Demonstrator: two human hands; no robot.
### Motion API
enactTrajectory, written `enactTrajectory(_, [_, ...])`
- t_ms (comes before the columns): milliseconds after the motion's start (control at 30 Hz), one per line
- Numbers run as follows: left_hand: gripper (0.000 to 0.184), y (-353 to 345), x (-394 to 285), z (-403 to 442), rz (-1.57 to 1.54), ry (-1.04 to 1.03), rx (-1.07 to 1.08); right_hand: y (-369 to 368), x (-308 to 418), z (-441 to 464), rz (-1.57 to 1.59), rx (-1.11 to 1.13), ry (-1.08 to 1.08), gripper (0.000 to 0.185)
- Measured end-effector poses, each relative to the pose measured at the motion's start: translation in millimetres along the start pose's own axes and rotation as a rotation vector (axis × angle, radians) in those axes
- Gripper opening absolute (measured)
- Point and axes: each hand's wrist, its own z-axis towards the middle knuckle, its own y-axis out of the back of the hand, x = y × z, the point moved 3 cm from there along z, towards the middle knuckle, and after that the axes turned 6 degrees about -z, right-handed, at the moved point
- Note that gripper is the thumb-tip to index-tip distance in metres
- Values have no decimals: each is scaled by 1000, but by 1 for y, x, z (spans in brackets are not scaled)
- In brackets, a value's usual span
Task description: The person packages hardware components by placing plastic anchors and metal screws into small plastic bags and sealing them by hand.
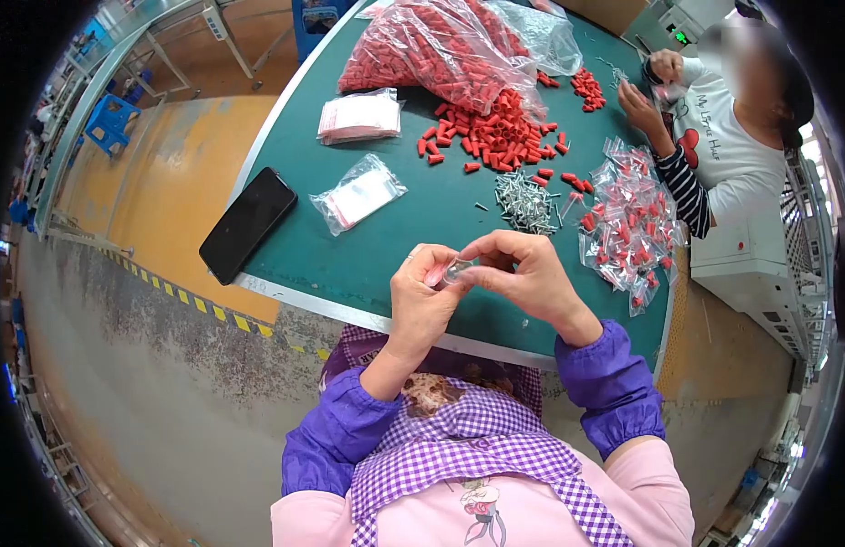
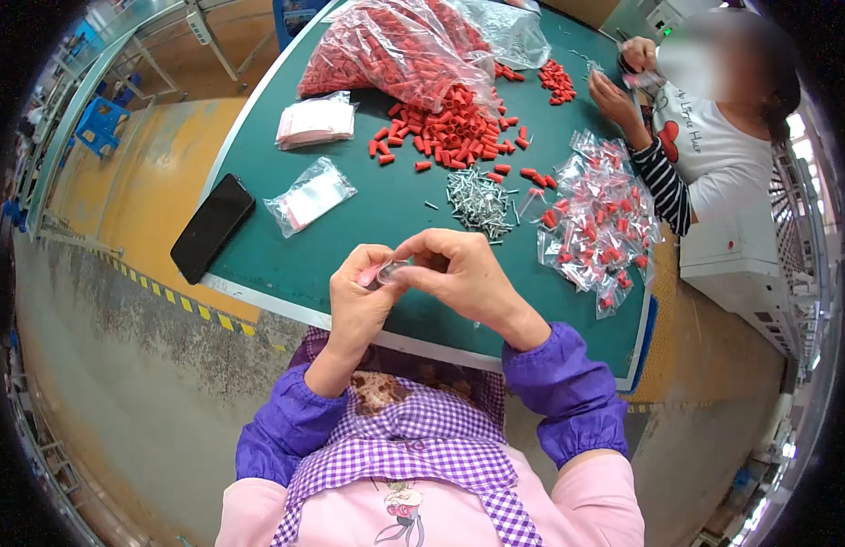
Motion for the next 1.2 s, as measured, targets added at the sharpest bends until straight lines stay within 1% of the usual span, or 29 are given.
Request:
enactTrajectory(33, [21, 1, 1, 6, -1, -24, -7, 0, -5, 7, -11, -3, 22, 15])
enactTrajectory(100, [19, 1, -4, 6, 36, -134, -22, 4, -19, 15, 217, -232, 115, 13])
enactTrajectory(133, [19, 0, -6, 5, 34, -139, -21, 7, -23, 22, 214, -235, 118, 13])
enactTrajectory(200, [18, 0, -8, 5, 33, -49, -33, 22, -24, 44, -331, -391, 168, 15])
enactTrajectory(233, [18, 0, -8, 5, 32, -57, -30, 25, -31, 57, -334, -398, 174, 15])
enactTrajectory(300, [18, -1, -4, 6, 36, -64, -26, 24, -35, 79, -606, -469, 332, 19])
enactTrajectory(333, [18, 0, -3, 6, 37, -71, -31, 24, -36, 88, -606, -470, 342, 19])
enactTrajectory(400, [18, 2, -1, 6, 40, -56, -36, 19, -36, 104, -886, -351, 405, 17])
enactTrajectory(433, [17, 3, -2, 6, 18, -52, -39, 16, -42, 112, -1011, -288, 343, 12])
enactTrajectory(467, [17, 4, -1, 6, 19, -60, -43, 15, -44, 116, -1012, -292, 351, 12])
enactTrajectory(533, [17, 6, 2, 7, -43, -15, -60, 13, -46, 124, -1045, -241, 286, 11])
enactTrajectory(567, [17, 7, 3, 7, -92, -3, -65, 12, -44, 126, -894, -311, 339, 11])
enactTrajectory(600, [17, 7, 4, 7, -94, -13, -73, 9, -41, 129, -897, -311, 350, 11])
enactTrajectory(667, [17, 7, 4, 7, -98, -7, -80, 4, -31, 133, -752, -353, 479, 10])
enactTrajectory(700, [17, 6, -2, 8, -128, 1, -83, 0, -37, 139, -862, -281, 421, 13])
enactTrajectory(733, [17, 6, -2, 9, -131, -10, -82, -2, -39, 138, -880, -295, 429, 14])
enactTrajectory(767, [18, 6, 6, 10, -224, 21, -74, -4, -39, 138, -894, -313, 450, 15])
enactTrajectory(800, [20, 9, 8, 11, -146, -11, -74, -4, -39, 138, -909, -298, 448, 16])
enactTrajectory(833, [19, 10, 4, 12, -170, 15, -79, -3, -42, 140, -941, -305, 439, 16])
enactTrajectory(900, [19, 11, -1, 16, -187, -4, -101, -1, -43, 145, -908, -239, 323, 13])
enactTrajectory(933, [19, 12, -5, 17, -176, -14, -107, 0, -38, 141, -901, -252, 349, 13])
enactTrajectory(967, [19, 15, -9, 20, -165, -34, -112, 4, -34, 135, -761, -262, 393, 12])
enactTrajectory(1000, [19, 17, -13, 21, -140, -8, -137, 7, -25, 126, -624, -265, 431, 11])
enactTrajectory(1067, [20, 19, -13, 25, -117, 10, -176, 4, -7, 101, -38, -193, 144, 12])
enactTrajectory(1100, [21, 22, -9, 26, -78, 8, -187, 2, 2, 89, 180, -141, 141, 12])
enactTrajectory(1133, [21, 24, -5, 28, -37, 7, -196, -2, 7, 78, 184, -131, 150, 12])
enactTrajectory(1200, [21, 21, 5, 32, -73, -33, -194, -9, 11, 60, 387, -90, 154, 10])
